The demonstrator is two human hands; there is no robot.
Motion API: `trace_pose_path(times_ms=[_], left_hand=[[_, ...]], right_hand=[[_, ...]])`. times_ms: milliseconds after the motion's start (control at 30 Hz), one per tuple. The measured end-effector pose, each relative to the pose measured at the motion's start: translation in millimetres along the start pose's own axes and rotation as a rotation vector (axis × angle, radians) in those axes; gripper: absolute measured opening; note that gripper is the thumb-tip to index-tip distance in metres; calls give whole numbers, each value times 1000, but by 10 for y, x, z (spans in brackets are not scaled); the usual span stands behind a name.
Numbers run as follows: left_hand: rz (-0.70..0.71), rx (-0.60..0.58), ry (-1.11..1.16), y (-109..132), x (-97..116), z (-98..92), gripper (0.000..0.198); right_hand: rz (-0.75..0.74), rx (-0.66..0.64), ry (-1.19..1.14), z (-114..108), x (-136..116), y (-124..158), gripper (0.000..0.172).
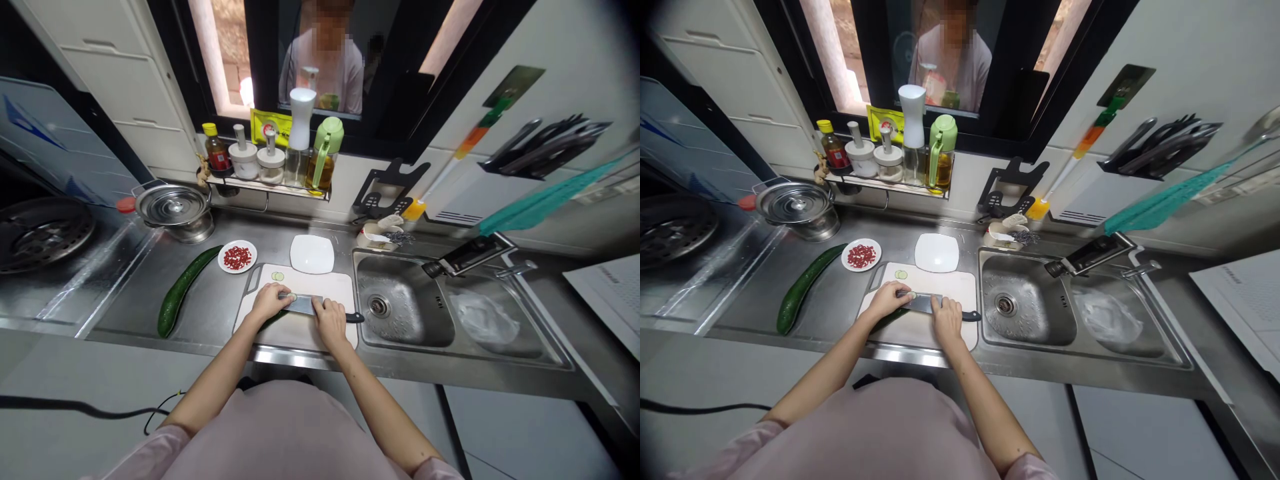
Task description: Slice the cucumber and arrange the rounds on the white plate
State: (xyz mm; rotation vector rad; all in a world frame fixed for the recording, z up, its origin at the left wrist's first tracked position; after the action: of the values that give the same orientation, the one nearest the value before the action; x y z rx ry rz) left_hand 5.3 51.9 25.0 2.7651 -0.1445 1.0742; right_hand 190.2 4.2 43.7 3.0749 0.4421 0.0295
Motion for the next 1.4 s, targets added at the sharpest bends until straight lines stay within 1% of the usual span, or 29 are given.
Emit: trace_pose_path(times_ms=[100,200,300,367,433,500,633,733,933,1200,1400], left_hand=[[14,-14,65,-28,3,27,21],[29,-1,111,-78,23,50,11],[10,24,153,-155,22,82,8],[-75,59,187,-222,-46,100,10],[-195,106,203,-290,-159,109,12],[-286,152,185,-357,-271,103,11],[-348,180,115,-506,-427,91,10],[-337,170,49,-611,-476,88,12],[-252,170,-56,-733,-470,110,17],[-243,196,-150,-709,-483,111,9],[-254,206,-180,-712,-473,125,12]], right_hand=[[-10,-12,-2,8,12,11,40],[-4,-56,-14,2,29,18,40],[15,-104,-15,-5,69,30,42],[32,-126,-12,-2,114,48,43],[51,-140,-9,6,168,74,43],[72,-152,-5,16,224,105,43],[113,-172,3,25,311,161,43],[128,-173,3,31,347,182,42],[141,-175,-13,94,397,190,41],[143,-183,-32,106,394,155,42],[159,-190,-43,96,394,149,40]])
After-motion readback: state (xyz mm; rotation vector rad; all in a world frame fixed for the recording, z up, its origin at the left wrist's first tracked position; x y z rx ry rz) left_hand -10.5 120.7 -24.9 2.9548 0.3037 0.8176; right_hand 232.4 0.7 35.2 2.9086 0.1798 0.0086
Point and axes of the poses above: each hand's wrist, its own y-axis away from the middle knuckle, its own z-axis out of the palm, x = y × z, the point moved 6 cm from there along -y, towards the middle knuckle, and after that the axes turned 2 degrees about -z, right-handed, at the moved point
